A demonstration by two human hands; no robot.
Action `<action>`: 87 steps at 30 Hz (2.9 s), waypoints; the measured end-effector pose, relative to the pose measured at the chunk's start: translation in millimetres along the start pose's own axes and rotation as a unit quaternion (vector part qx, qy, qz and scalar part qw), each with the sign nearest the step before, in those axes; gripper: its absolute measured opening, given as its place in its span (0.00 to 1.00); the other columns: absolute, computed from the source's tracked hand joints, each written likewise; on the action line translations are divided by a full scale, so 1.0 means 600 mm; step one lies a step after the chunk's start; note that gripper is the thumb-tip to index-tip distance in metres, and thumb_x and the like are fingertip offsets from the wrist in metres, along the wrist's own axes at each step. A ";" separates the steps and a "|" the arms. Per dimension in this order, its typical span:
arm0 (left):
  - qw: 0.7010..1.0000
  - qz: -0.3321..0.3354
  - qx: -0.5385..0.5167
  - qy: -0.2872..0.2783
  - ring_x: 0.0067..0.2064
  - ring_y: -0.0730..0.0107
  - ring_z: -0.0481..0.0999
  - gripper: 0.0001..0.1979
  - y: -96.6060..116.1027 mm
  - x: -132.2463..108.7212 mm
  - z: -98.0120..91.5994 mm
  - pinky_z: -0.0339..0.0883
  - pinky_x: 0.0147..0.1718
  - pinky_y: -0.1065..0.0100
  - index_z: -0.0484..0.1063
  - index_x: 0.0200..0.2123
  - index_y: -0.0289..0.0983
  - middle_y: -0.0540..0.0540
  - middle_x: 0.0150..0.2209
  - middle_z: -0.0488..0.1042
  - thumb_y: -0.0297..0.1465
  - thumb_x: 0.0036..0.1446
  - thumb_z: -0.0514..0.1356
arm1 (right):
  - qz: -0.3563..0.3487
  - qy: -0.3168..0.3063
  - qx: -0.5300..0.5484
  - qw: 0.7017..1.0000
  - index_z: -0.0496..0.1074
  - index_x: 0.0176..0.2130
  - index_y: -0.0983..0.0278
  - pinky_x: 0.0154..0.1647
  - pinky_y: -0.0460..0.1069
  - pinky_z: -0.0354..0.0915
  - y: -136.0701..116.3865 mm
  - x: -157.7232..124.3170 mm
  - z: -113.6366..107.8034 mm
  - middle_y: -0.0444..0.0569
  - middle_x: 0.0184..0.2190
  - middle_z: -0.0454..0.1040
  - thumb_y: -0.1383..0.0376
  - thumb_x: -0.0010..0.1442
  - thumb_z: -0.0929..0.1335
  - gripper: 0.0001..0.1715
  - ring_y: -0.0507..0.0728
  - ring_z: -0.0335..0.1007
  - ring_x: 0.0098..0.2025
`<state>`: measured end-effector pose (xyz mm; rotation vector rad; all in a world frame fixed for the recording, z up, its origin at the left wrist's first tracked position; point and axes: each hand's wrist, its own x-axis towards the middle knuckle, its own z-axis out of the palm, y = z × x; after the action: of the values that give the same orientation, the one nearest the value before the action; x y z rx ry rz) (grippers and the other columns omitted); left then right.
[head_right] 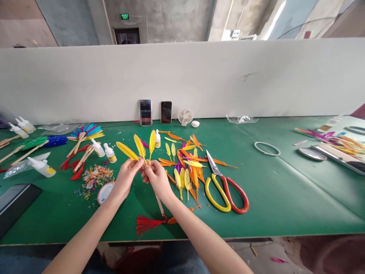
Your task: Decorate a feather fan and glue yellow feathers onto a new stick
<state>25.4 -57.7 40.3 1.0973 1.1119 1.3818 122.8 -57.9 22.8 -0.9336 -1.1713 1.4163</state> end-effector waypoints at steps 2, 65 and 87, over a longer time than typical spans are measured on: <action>1.000 0.006 0.007 0.007 0.22 0.76 0.67 0.11 0.000 -0.001 0.001 0.62 0.23 0.72 0.66 0.26 0.35 0.53 0.20 0.68 0.37 0.42 0.60 | -0.002 0.006 0.001 1.000 0.59 0.23 0.62 0.17 0.45 0.56 -0.002 -0.001 0.000 0.39 0.16 0.65 0.56 0.48 0.64 0.13 0.48 0.60 0.16; 0.996 0.066 0.047 0.048 0.24 0.75 0.67 0.11 -0.009 -0.005 -0.003 0.61 0.25 0.73 0.65 0.26 0.37 0.53 0.21 0.68 0.39 0.45 0.60 | 0.045 -0.042 0.134 0.989 0.61 0.23 0.61 0.27 0.46 0.61 -0.012 -0.006 -0.005 0.38 0.17 0.67 0.61 0.48 0.64 0.07 0.49 0.63 0.20; 0.999 0.020 0.042 -0.001 0.30 0.70 0.71 0.11 -0.001 -0.010 0.000 0.64 0.29 0.70 0.66 0.27 0.35 0.50 0.26 0.71 0.37 0.43 0.60 | -0.013 0.052 0.068 0.996 0.64 0.23 0.62 0.26 0.44 0.58 -0.022 0.002 -0.027 0.37 0.18 0.60 0.57 0.44 0.69 0.13 0.48 0.58 0.22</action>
<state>25.8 -63.6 39.6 1.1872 1.1610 1.3761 141.0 -54.2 31.8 -0.8829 -0.9934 1.3920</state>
